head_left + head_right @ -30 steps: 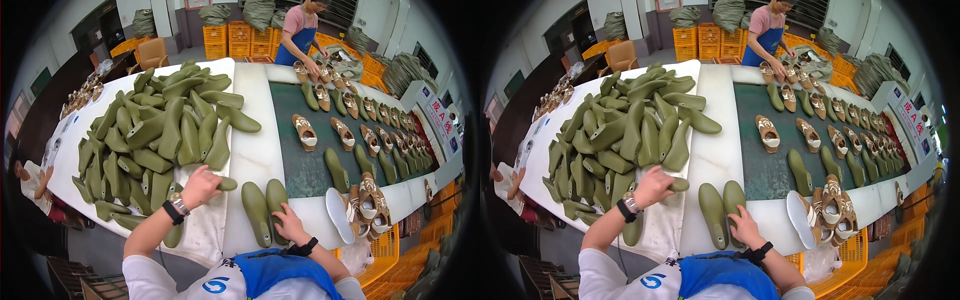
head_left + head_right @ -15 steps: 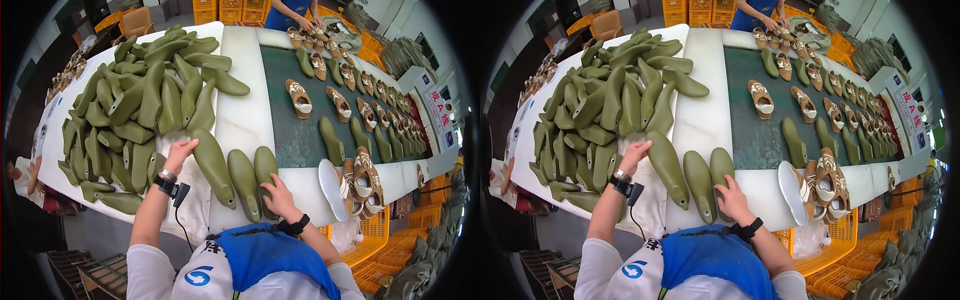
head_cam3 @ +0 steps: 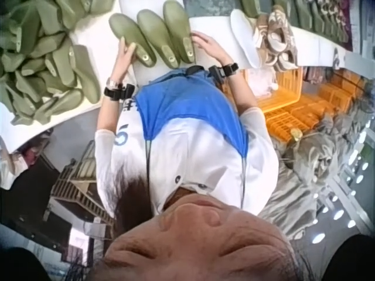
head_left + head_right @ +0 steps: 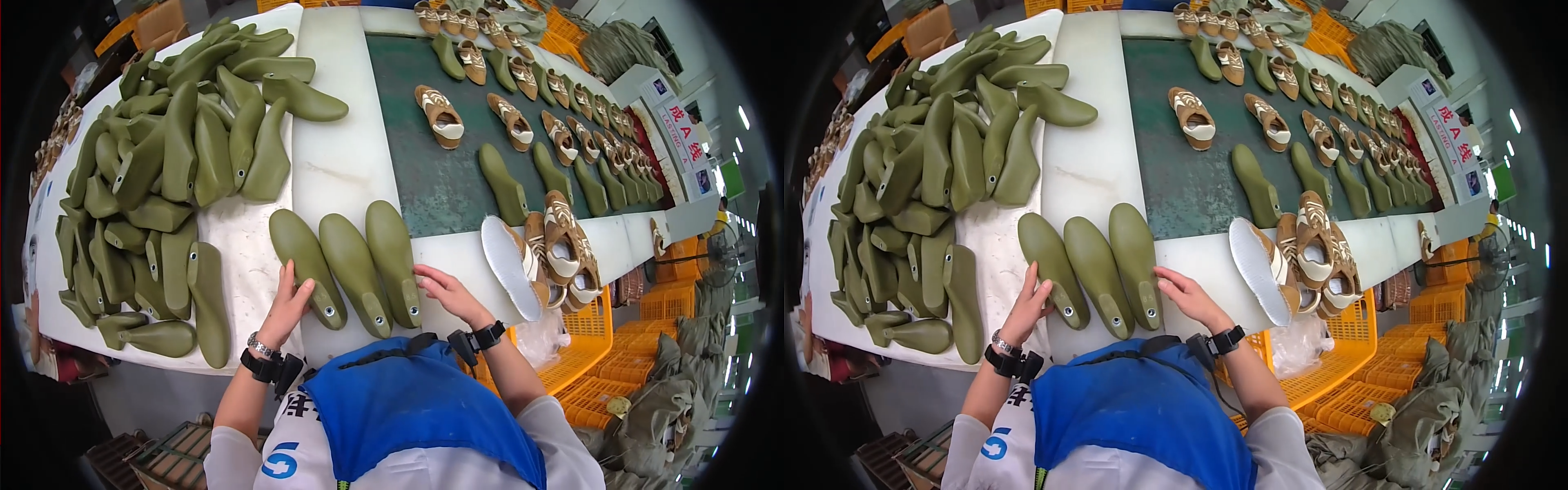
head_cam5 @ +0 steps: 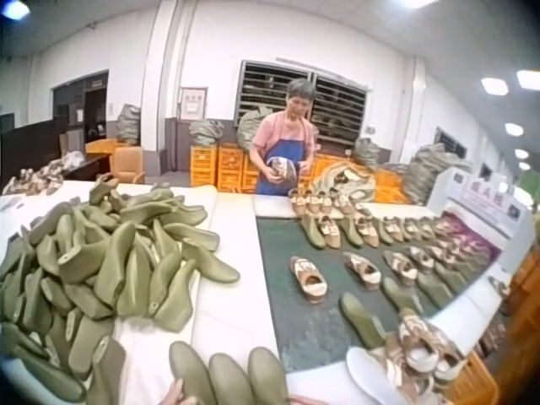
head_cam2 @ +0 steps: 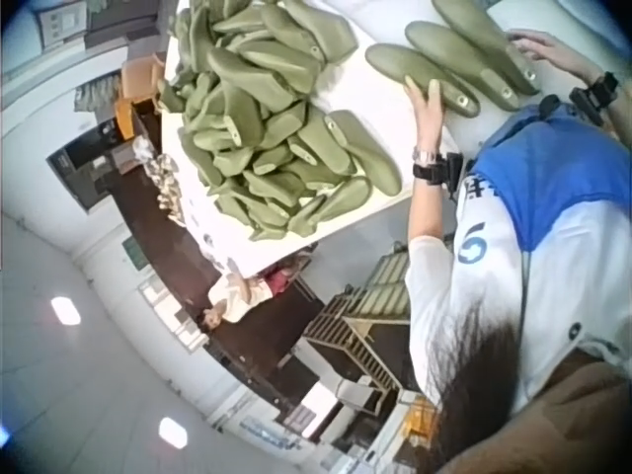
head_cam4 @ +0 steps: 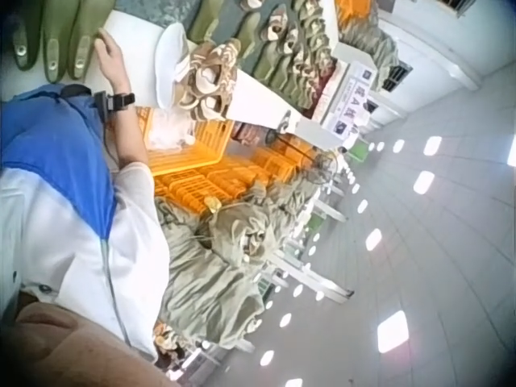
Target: Organizing shoe lasts and finished shoes on an assembly line.
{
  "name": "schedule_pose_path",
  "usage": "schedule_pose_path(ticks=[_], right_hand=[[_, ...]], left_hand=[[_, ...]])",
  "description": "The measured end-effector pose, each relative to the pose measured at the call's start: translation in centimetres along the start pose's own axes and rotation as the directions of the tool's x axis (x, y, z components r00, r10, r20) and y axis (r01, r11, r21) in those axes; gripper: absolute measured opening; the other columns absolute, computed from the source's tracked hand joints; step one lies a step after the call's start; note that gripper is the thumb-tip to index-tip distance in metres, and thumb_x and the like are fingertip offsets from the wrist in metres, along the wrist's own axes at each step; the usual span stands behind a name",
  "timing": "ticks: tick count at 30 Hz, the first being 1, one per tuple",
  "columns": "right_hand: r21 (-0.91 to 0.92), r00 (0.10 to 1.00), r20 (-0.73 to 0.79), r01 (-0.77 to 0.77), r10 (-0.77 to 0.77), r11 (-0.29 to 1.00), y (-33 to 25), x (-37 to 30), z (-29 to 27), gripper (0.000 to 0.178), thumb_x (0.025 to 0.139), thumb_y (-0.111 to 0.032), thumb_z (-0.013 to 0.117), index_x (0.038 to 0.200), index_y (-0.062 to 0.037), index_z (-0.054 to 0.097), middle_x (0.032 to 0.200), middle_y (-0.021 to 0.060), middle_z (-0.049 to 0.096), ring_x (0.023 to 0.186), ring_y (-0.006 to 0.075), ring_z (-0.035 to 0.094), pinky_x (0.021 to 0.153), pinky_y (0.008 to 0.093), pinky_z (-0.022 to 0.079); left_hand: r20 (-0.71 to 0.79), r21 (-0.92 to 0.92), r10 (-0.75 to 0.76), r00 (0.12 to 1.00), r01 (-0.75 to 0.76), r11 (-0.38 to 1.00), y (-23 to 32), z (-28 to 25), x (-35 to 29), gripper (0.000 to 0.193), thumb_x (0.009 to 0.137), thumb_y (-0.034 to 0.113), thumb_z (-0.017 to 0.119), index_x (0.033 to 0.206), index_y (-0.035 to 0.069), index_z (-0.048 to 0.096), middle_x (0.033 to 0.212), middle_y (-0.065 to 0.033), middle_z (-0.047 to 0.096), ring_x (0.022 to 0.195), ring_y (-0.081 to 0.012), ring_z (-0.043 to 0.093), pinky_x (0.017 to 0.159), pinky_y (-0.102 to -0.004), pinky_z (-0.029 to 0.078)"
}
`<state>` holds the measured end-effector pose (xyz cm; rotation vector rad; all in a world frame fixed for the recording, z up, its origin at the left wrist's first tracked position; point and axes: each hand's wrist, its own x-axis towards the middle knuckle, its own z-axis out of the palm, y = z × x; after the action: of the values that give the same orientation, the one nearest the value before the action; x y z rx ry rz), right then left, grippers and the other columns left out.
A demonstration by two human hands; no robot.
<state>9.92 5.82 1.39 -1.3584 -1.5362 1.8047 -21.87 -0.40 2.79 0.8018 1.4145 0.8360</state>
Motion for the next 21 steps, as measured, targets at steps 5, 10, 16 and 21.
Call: schedule_pose_path(ticks=[5, 10, 16, 21], right_hand=[[0.029, 1.000, 0.024, -0.010, 0.010, 1.000, 1.1, 0.6, -0.6, 0.050, 0.092, -0.030, 0.051, 0.136, -0.0092, 0.039, 0.132, 0.0127, 0.045, 0.121, 0.0175, 0.043, 0.096, 0.0316, 0.039], [-0.262, 0.985, -0.137, 0.067, -0.106, 0.963, -0.2, 1.9, 1.1, 0.053, 0.088, -0.031, 0.057, 0.133, -0.0087, 0.042, 0.134, 0.0237, 0.037, 0.125, 0.0295, 0.039, 0.100, 0.0364, 0.035], [-0.604, 0.894, -0.168, 0.240, -0.416, 0.760, 0.5, 3.5, 3.5, 0.045, 0.077, -0.031, 0.068, 0.114, -0.0107, 0.055, 0.135, 0.0286, 0.029, 0.124, 0.0426, 0.031, 0.103, 0.0438, 0.030], [-0.568, 0.905, -0.160, 0.242, -0.394, 0.787, 0.9, 3.1, 3.0, 0.044, 0.074, -0.028, 0.070, 0.112, -0.0111, 0.056, 0.136, 0.0261, 0.029, 0.125, 0.0418, 0.030, 0.102, 0.0446, 0.031]], left_hand=[[0.023, -0.023, -0.021, 1.000, 0.022, 0.999, -0.7, 0.8, 1.6, 0.074, 0.092, 0.041, 0.047, 0.145, 0.012, 0.004, 0.151, -0.0076, 0.008, 0.133, -0.0245, 0.025, 0.101, -0.0442, 0.034], [0.069, 0.435, 0.257, 0.964, -0.261, 0.862, 0.6, -3.6, 8.7, 0.067, 0.084, 0.029, 0.061, 0.138, 0.004, 0.030, 0.143, -0.0178, 0.028, 0.131, -0.0292, 0.029, 0.106, -0.0374, 0.028], [-0.172, 0.902, 0.689, 0.704, -0.169, 0.397, 5.4, -7.8, 19.2, 0.075, 0.069, 0.018, 0.071, 0.132, -0.001, 0.034, 0.133, -0.0288, 0.035, 0.122, -0.0412, 0.037, 0.104, -0.0410, 0.031], [-0.234, 0.953, 0.665, 0.710, 0.033, 0.301, 5.0, -6.3, 22.8, 0.085, 0.063, 0.019, 0.075, 0.134, 0.003, 0.032, 0.140, -0.0227, 0.028, 0.130, -0.0354, 0.027, 0.104, -0.0424, 0.028]])
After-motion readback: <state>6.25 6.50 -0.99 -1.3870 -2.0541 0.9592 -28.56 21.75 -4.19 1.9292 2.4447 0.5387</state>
